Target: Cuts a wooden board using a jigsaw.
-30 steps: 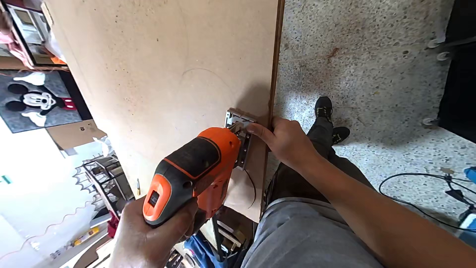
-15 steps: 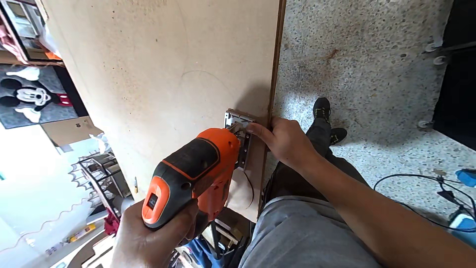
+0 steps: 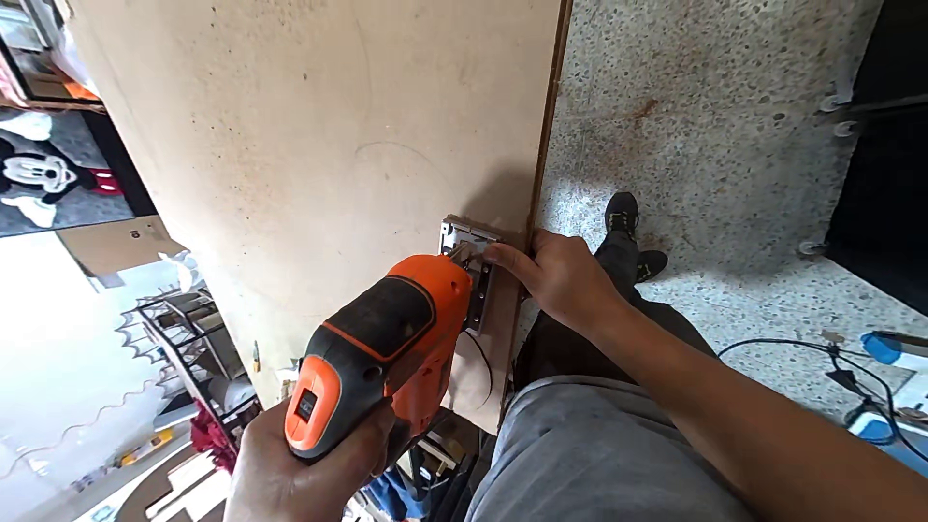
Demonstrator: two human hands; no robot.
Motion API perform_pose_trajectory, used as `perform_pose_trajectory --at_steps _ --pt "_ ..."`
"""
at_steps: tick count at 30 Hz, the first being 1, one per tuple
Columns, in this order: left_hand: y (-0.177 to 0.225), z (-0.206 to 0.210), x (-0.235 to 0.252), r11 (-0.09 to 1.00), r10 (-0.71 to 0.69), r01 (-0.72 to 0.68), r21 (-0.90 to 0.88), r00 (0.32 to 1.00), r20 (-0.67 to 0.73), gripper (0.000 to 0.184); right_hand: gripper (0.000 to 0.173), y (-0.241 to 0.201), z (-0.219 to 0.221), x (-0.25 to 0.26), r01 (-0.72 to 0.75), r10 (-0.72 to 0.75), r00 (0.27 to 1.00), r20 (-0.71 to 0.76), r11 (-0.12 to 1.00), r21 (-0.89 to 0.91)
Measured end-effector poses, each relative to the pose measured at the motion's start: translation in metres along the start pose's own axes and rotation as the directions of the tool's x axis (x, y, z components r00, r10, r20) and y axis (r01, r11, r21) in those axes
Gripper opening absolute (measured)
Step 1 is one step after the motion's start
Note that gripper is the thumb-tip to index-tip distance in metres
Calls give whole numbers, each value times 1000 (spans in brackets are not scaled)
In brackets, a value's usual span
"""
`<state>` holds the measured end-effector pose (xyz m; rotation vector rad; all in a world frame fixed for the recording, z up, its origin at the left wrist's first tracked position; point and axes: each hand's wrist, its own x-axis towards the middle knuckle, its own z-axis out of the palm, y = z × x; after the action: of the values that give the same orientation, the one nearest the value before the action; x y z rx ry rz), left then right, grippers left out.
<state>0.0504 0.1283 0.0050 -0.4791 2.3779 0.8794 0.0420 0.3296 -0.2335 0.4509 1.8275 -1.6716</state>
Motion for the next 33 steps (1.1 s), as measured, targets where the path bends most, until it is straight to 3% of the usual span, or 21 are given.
perform_pose_trajectory --at_steps 10,33 --pt "7 3 1 1000 -5 5 29 1000 -9 17 70 -6 -9 2 -58 58 996 66 998 -5" --pt "21 21 -5 992 -106 100 -75 991 -80 16 73 -9 -25 18 -11 31 988 150 991 -132"
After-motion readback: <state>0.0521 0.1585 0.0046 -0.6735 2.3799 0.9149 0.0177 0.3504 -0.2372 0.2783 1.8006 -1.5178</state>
